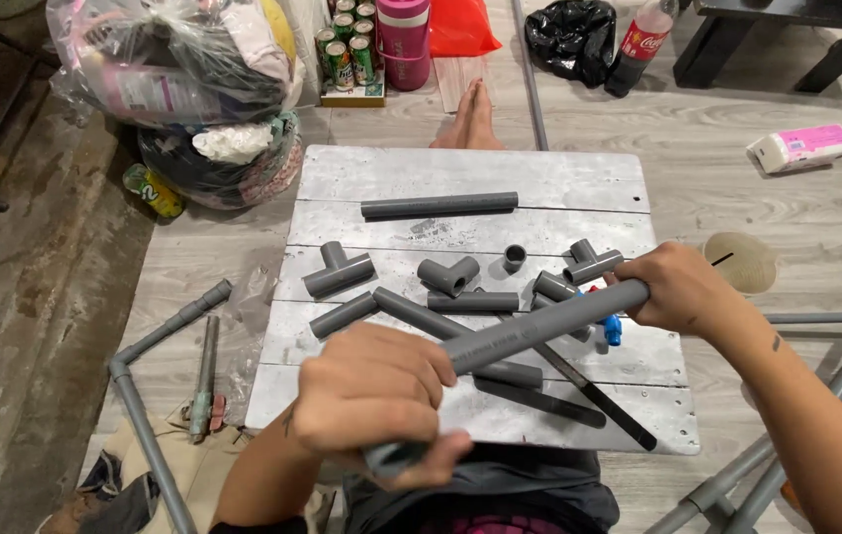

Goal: The person assembles gray PVC pipes and fittings on a low white table. They connect straight pipes with elbow and T-joints, then attach a brass valve assembly to a pipe segment, testing fit and orientation.

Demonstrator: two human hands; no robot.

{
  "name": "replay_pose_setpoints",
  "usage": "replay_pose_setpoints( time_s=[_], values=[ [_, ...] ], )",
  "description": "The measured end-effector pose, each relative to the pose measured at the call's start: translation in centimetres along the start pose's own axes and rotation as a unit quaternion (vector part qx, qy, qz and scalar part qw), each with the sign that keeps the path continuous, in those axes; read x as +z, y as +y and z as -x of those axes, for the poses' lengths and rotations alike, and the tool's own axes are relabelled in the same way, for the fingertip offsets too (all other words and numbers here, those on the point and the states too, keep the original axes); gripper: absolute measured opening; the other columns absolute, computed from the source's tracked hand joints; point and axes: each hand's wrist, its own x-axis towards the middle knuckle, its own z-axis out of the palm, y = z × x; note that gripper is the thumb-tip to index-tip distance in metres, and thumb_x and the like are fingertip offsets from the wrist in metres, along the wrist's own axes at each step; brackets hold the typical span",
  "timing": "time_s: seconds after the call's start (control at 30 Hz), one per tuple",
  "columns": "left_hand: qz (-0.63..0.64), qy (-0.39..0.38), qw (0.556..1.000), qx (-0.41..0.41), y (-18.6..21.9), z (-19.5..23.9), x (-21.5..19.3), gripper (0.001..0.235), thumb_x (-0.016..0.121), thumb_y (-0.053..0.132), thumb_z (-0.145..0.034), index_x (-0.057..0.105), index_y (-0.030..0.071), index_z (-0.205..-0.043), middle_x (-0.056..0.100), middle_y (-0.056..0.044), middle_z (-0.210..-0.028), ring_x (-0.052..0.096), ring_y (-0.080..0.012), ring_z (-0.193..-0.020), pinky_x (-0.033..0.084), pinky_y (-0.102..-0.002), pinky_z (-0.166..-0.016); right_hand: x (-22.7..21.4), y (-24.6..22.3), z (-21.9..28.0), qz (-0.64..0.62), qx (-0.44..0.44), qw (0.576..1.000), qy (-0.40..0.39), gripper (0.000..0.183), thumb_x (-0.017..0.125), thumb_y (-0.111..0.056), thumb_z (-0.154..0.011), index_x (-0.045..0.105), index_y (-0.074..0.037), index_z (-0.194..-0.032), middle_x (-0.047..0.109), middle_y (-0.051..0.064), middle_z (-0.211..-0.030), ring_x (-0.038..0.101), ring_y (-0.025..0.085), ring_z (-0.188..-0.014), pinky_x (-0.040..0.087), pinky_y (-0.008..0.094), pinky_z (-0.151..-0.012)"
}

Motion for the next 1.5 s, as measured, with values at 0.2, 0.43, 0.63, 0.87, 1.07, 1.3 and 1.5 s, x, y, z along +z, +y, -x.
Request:
replay_pose_setpoints(
  time_s=[0.2, 0.43, 0.63, 0.87, 1.07, 1.3, 1.5],
  values=[
    [-0.002, 0.104, 0.994, 0.019, -2.9, 1.9, 0.2, 0.021, 0.070, -0.006, -0.062, 0.054, 0.008, -0.058, 0.055, -0.002, -0.049, 0.051, -0.0157, -0.041, 0.060, -0.031, -0.053, 1.0, -1.5, -0.3, -0.011, -0.027, 0.993, 0.116, 0.007, 0.074, -0.011, -0.073, 0.079, -0.012, -0.069, 0.069, 0.005, -0.054, 0.054, 0.023, -0.040, 0.046, 0.033, -0.049],
    [-0.010, 0.074, 0.997, 0.033, -2.9, 1.9, -0.2, 0.023, 0.075, -0.002, -0.066, 0.055, 0.006, -0.059, 0.054, -0.003, -0.052, 0.052, -0.0168, -0.045, 0.061, -0.033, -0.057, 1.8, -1.2, -1.3, -0.001, -0.032, 0.991, 0.129, 0.025, 0.073, -0.014, -0.081, 0.070, -0.012, -0.056, 0.063, 0.002, -0.046, 0.048, 0.020, -0.037, 0.042, 0.029, -0.047],
    [0.045, 0.083, 0.995, 0.011, -1.6, 1.8, -0.2, 0.028, 0.083, 0.014, -0.072, 0.059, 0.007, -0.060, 0.057, -0.002, -0.052, 0.053, -0.0154, -0.044, 0.061, -0.033, -0.054, 0.2, -3.0, -1.8, -0.053, 0.028, 0.998, -0.026, 0.008, 0.079, -0.014, -0.063, 0.080, -0.010, -0.070, 0.071, 0.007, -0.055, 0.057, 0.025, -0.046, 0.049, 0.033, -0.056],
    [0.101, 0.077, 0.992, 0.003, -1.4, 2.4, -0.4, 0.027, 0.083, 0.020, -0.075, 0.063, 0.005, -0.065, 0.063, -0.005, -0.054, 0.060, -0.0152, -0.043, 0.063, -0.030, -0.055, -2.2, -6.7, -2.4, -0.066, 0.101, 0.959, -0.258, 0.015, 0.077, -0.017, -0.065, 0.082, -0.018, -0.080, 0.081, -0.005, -0.073, 0.070, 0.012, -0.062, 0.057, 0.027, -0.066],
    [0.145, 0.110, 0.983, 0.024, -1.6, 2.7, -1.5, 0.031, 0.082, 0.028, -0.077, 0.062, 0.011, -0.061, 0.061, 0.000, -0.053, 0.069, -0.0165, -0.052, 0.066, -0.032, -0.059, -2.0, -7.5, -1.7, -0.106, 0.083, 0.934, -0.330, 0.018, 0.082, -0.032, -0.069, 0.089, -0.017, -0.078, 0.075, -0.005, -0.060, 0.057, 0.011, -0.051, 0.048, 0.025, -0.054],
    [0.261, 0.051, 0.962, 0.070, -1.7, 2.4, -2.5, 0.022, 0.075, 0.019, -0.092, 0.068, 0.005, -0.076, 0.070, -0.006, -0.063, 0.069, -0.0158, -0.049, 0.063, -0.027, -0.051, 0.0, -6.4, -1.0, -0.145, 0.013, 0.946, -0.289, 0.015, 0.077, -0.024, -0.068, 0.081, -0.010, -0.062, 0.063, -0.003, -0.050, 0.047, 0.013, -0.046, 0.043, 0.029, -0.049],
    [0.418, 0.072, 0.902, 0.082, -0.7, 3.7, -0.1, 0.034, 0.059, 0.002, -0.104, 0.064, 0.002, -0.070, 0.066, -0.018, -0.057, 0.057, -0.0247, -0.037, 0.054, -0.032, -0.040, 0.8, -6.6, -1.2, -0.197, -0.072, 0.925, -0.317, 0.020, 0.080, -0.023, -0.069, 0.076, -0.008, -0.056, 0.059, -0.004, -0.047, 0.041, 0.013, -0.044, 0.039, 0.027, -0.045]
  ],
)
